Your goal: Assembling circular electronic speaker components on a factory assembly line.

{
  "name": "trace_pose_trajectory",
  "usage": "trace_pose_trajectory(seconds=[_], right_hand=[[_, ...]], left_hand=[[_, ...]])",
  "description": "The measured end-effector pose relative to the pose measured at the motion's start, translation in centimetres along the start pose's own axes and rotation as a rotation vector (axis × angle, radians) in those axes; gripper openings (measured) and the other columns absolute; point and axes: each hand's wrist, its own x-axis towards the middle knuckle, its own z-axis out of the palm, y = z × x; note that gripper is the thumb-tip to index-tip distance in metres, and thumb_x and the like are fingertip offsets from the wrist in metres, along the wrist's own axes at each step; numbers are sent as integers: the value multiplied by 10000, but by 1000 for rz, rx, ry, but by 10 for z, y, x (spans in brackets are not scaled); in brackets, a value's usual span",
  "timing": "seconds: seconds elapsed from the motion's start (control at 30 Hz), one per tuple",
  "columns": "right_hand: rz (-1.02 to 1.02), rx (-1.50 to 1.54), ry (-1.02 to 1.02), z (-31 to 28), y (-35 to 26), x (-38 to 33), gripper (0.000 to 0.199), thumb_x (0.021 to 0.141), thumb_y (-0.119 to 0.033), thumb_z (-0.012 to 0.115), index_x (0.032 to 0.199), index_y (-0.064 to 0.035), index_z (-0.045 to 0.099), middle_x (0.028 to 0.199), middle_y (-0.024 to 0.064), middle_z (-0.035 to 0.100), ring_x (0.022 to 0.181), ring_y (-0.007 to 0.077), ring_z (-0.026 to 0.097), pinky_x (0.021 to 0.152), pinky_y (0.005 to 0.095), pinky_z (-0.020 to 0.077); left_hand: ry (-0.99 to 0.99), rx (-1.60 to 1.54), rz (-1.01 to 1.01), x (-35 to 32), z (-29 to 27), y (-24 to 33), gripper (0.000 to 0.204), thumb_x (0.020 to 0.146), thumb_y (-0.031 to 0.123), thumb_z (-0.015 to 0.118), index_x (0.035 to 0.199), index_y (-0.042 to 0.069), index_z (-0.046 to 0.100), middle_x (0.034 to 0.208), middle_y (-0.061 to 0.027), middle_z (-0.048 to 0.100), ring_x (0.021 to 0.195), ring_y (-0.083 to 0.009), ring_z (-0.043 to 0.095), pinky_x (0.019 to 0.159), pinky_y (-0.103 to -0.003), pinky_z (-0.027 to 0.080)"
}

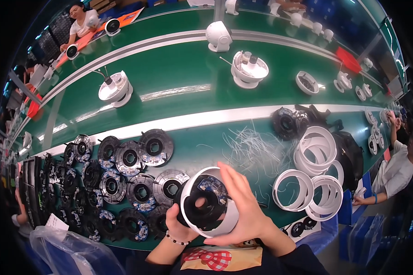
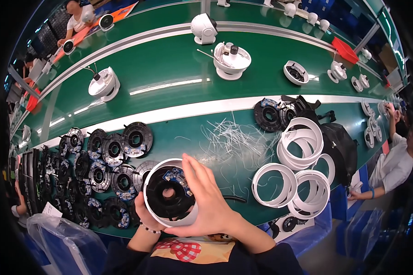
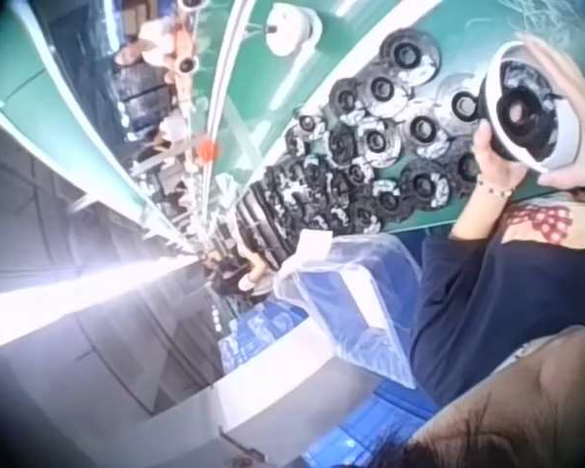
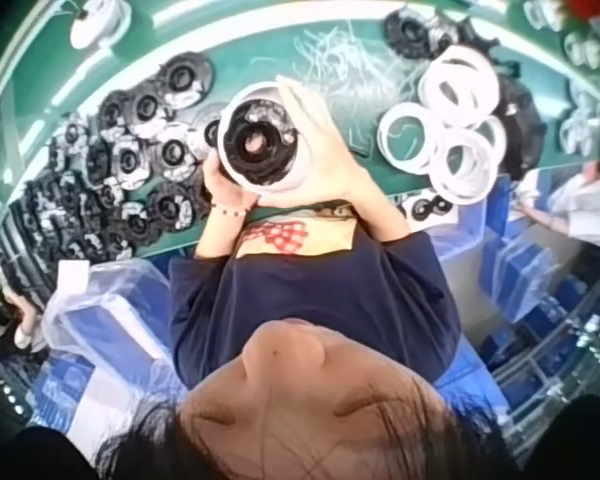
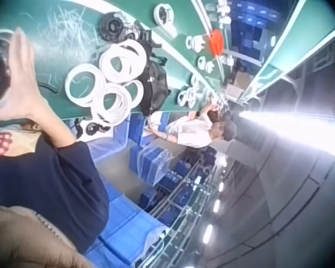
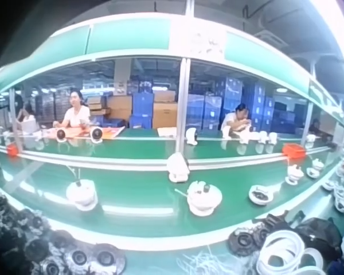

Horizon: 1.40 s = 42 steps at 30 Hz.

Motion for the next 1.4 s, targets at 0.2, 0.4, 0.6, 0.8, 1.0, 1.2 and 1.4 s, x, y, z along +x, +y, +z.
trace_pose_trajectory(seconds=[0.2, 0.4, 0.6, 0.8, 1.0, 1.2, 1.4], right_hand=[[78, -16, 35, 2, -11, -7, 1238, 451, -427, 830, 1348, 82, 145, 1349, 261, 262, 1202, 389, 317, 981, 427, 271], [155, -287, 47, 34, -15, -8, 1326, 461, -588, 774, 1323, 127, 65, 1359, 350, 119, 1192, 476, 282, 971, 490, 250], [85, -497, 42, 37, -17, -7, 1297, 483, -655, 721, 1313, 130, 107, 1344, 384, 110, 1197, 512, 261, 976, 530, 223], [-69, -246, 121, 30, -9, -11, 1110, 495, -409, 801, 1336, 45, 237, 1331, 290, 283, 1191, 429, 337, 923, 478, 362], [122, 1, 134, 25, -15, -12, 1163, 465, -358, 830, 1357, 44, 202, 1360, 253, 265, 1210, 335, 340, 829, 352, 484], [102, -55, 159, 39, -8, -12, 1151, 472, -359, 840, 1347, 53, 214, 1373, 249, 252, 1228, 375, 300, 981, 430, 271], [119, -276, 161, 54, -12, -10, 1143, 516, -452, 794, 1337, 68, 194, 1347, 304, 201, 1186, 445, 278, 952, 499, 259]], left_hand=[[-61, -18, -55, 9, 9, 9, 861, 686, 383, 601, 1374, 76, 184, 1329, -167, 350, 1186, -315, 413, 937, -499, 391], [12, 68, -25, 5, 16, 4, 1095, 638, 716, 558, 1401, 133, 31, 1381, -103, 281, 1252, -247, 325, 1046, -420, 271], [-37, -6, -114, 3, 9, 6, 1056, 673, 702, 538, 1400, 119, 43, 1398, -108, 258, 1257, -248, 321, 1041, -421, 274], [-150, 118, -42, 1, -7, 2, 886, 766, 723, 317, 1371, 82, 229, 1399, -145, 267, 1277, -295, 288, 1045, -468, 257], [-157, 71, -39, 2, -14, 3, 873, 754, 723, 361, 1359, 104, 245, 1351, -156, 325, 1223, -340, 352, 952, -586, 330], [-72, 12, -149, -2, -18, 4, 923, 734, 719, 408, 1372, 83, 209, 1368, -128, 315, 1238, -301, 344, 1019, -539, 256], [31, 174, -152, -2, -7, 5, 963, 708, 796, 281, 1350, 77, 269, 1359, -131, 329, 1236, -276, 350, 1009, -420, 331]])
